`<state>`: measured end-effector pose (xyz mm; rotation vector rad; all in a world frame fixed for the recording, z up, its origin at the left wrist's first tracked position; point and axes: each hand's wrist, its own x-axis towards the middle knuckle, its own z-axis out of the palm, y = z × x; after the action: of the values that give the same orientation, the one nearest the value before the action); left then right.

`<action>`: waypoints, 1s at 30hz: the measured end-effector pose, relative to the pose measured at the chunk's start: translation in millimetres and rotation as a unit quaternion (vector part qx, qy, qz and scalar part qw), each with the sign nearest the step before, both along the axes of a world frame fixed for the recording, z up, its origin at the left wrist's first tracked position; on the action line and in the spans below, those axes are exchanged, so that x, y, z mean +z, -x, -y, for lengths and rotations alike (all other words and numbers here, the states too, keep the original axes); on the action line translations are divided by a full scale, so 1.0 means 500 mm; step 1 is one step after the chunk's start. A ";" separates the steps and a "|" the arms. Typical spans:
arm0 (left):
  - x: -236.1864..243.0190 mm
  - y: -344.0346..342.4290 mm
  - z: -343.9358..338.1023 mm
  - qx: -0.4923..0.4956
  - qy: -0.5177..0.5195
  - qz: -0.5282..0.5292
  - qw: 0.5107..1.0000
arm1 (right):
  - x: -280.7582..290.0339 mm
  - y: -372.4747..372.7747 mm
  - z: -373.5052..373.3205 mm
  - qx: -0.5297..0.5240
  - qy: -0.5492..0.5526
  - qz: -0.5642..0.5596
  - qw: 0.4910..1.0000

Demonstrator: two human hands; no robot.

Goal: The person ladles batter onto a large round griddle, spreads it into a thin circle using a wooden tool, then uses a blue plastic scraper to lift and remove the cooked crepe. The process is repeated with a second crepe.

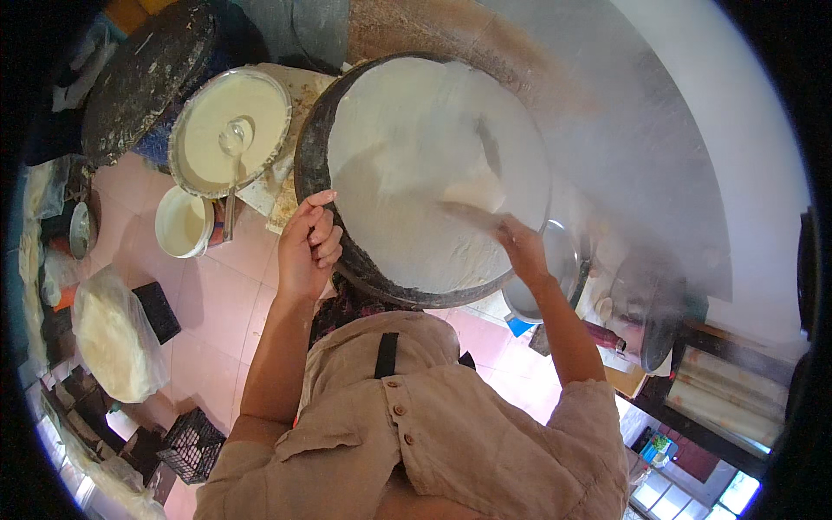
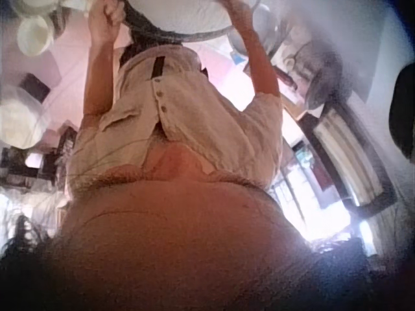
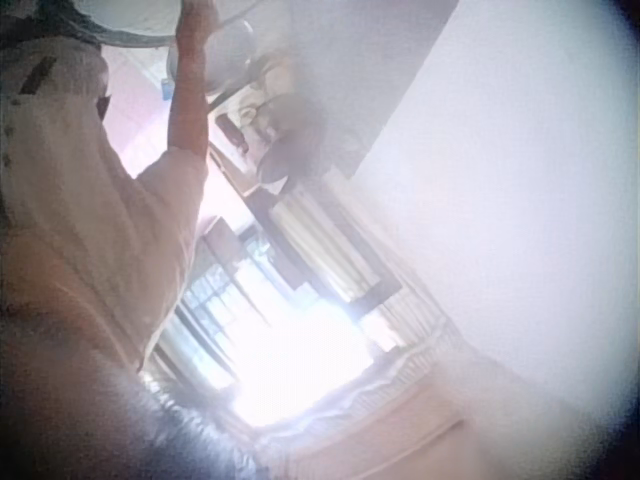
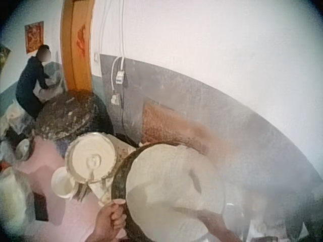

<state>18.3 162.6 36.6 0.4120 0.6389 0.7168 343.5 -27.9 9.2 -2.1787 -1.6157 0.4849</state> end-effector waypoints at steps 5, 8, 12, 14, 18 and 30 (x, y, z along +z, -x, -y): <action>-0.010 0.024 -0.002 0.001 -0.012 0.006 1.000 | -0.094 -0.100 -0.049 -0.054 -0.029 0.061 0.996; -0.015 0.032 0.000 0.017 0.004 0.000 1.000 | -0.031 -0.092 -0.123 -0.105 -0.002 0.046 0.993; -0.008 0.033 -0.002 0.029 0.019 0.019 0.999 | 0.017 -0.077 -0.123 -0.089 0.015 0.028 0.996; -0.013 0.036 -0.003 0.032 0.026 0.038 0.998 | 0.039 -0.063 -0.106 -0.090 0.070 -0.006 0.993; -0.010 0.025 -0.005 0.027 0.037 0.042 0.998 | -0.031 -0.139 -0.114 -0.052 -0.001 0.062 0.997; -0.016 -0.006 -0.004 0.011 0.041 0.024 0.999 | 0.009 -0.131 -0.146 -0.195 -0.094 -0.035 0.976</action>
<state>21.1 164.4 28.6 0.3124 0.6266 0.7170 408.9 45.3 13.7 -2.2278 -1.1070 0.2746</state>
